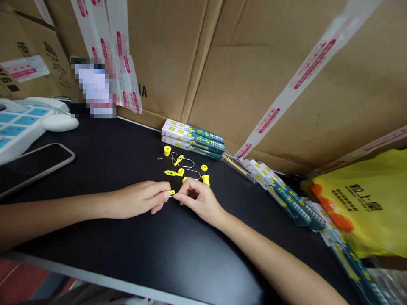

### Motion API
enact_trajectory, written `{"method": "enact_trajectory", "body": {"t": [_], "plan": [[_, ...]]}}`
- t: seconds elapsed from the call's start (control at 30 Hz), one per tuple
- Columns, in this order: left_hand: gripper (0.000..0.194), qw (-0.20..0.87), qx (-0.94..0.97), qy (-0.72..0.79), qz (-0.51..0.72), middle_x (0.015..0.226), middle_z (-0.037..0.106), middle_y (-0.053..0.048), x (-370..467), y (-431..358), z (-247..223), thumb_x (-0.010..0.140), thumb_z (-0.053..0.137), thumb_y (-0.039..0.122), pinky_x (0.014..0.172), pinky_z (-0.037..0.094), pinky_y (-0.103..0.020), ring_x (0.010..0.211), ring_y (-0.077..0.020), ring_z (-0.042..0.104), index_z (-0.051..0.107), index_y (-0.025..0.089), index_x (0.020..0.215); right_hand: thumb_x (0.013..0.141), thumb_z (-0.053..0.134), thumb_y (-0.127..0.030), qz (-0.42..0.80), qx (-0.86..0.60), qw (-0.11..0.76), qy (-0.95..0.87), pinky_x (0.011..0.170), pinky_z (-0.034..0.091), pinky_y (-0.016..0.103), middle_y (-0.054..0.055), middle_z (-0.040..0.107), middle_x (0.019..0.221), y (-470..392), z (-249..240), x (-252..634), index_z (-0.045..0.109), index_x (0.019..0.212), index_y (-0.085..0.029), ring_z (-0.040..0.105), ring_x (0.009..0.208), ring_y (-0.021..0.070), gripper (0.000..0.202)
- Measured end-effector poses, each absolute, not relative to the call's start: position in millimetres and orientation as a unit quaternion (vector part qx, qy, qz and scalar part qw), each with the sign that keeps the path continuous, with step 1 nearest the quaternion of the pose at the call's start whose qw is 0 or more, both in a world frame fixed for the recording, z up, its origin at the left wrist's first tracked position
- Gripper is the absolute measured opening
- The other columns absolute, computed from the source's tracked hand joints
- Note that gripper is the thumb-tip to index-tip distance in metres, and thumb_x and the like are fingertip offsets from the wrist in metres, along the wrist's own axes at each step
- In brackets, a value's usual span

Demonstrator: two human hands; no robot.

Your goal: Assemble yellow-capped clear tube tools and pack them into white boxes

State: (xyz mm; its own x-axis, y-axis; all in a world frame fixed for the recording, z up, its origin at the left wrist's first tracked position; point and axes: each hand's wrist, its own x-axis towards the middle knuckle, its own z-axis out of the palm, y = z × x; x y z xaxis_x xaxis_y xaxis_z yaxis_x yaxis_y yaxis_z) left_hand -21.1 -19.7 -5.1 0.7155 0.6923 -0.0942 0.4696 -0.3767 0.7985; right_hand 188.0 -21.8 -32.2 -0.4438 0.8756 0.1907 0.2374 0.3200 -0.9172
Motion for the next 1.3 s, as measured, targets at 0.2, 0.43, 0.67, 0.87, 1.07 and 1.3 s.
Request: {"method": "enact_trajectory", "body": {"t": [0.2,0.43,0.67,0.87,1.07,1.3], "plan": [[0.029,0.464,0.808,0.344,0.119,0.062,0.056,0.003,-21,-15,-2,0.096,0.03,0.029,0.065,0.038,-0.025,0.062,-0.0125,0.052,0.046,0.02,0.074,0.078,0.073,-0.039,0.448,-0.374,0.332,-0.741,0.053,0.043,0.023,-0.001,0.059,0.062,-21,-33,191,0.06,0.071,-0.018,0.052,0.055,0.0102,0.025],[0.031,0.402,0.827,0.37,0.132,0.061,0.055,0.003,-21,-15,-3,0.096,0.033,0.03,0.059,0.037,-0.023,0.057,-0.0115,0.052,0.059,0.018,0.084,0.084,0.066,-0.036,0.42,-0.374,0.375,-0.737,0.049,0.044,0.022,-0.001,0.061,0.062,-25,-35,190,0.057,0.069,-0.018,0.053,0.051,0.009,0.025],[0.029,0.336,0.848,0.397,0.106,0.061,0.056,0.003,-16,-23,0,0.096,0.035,0.028,0.057,0.035,-0.024,0.057,-0.0127,0.052,0.057,0.019,0.078,0.087,0.062,-0.028,0.284,-0.356,0.388,-0.801,0.054,0.047,0.024,0.002,0.066,0.065,-31,-38,191,0.059,0.071,-0.019,0.06,0.056,0.0118,0.018],[0.027,0.269,0.872,0.397,0.099,0.074,0.063,0.0,-15,-25,-11,0.096,0.035,0.028,0.062,0.036,-0.026,0.07,-0.0166,0.06,0.058,0.02,0.085,0.085,0.065,-0.026,0.283,-0.369,0.392,-0.794,0.056,0.048,0.023,0.001,0.067,0.065,-30,-37,190,0.058,0.069,-0.019,0.062,0.058,0.012,0.019],[0.028,0.215,0.884,0.405,0.086,0.077,0.066,-0.003,-13,-29,-17,0.097,0.033,0.028,0.061,0.038,-0.028,0.071,-0.0193,0.063,0.058,0.019,0.088,0.086,0.065,-0.032,0.321,-0.393,0.384,-0.771,0.055,0.047,0.023,0.0,0.065,0.062,-29,-37,189,0.056,0.067,-0.019,0.06,0.056,0.0115,0.024],[0.029,0.215,0.875,0.429,0.061,0.082,0.068,-0.008,-10,-34,-17,0.098,0.027,0.028,0.06,0.039,-0.03,0.072,-0.0223,0.065,0.054,0.017,0.092,0.081,0.069,-0.039,0.344,-0.415,0.388,-0.748,0.052,0.045,0.023,-0.001,0.062,0.061,-30,-39,187,0.055,0.065,-0.019,0.056,0.053,0.0108,0.03]]}}
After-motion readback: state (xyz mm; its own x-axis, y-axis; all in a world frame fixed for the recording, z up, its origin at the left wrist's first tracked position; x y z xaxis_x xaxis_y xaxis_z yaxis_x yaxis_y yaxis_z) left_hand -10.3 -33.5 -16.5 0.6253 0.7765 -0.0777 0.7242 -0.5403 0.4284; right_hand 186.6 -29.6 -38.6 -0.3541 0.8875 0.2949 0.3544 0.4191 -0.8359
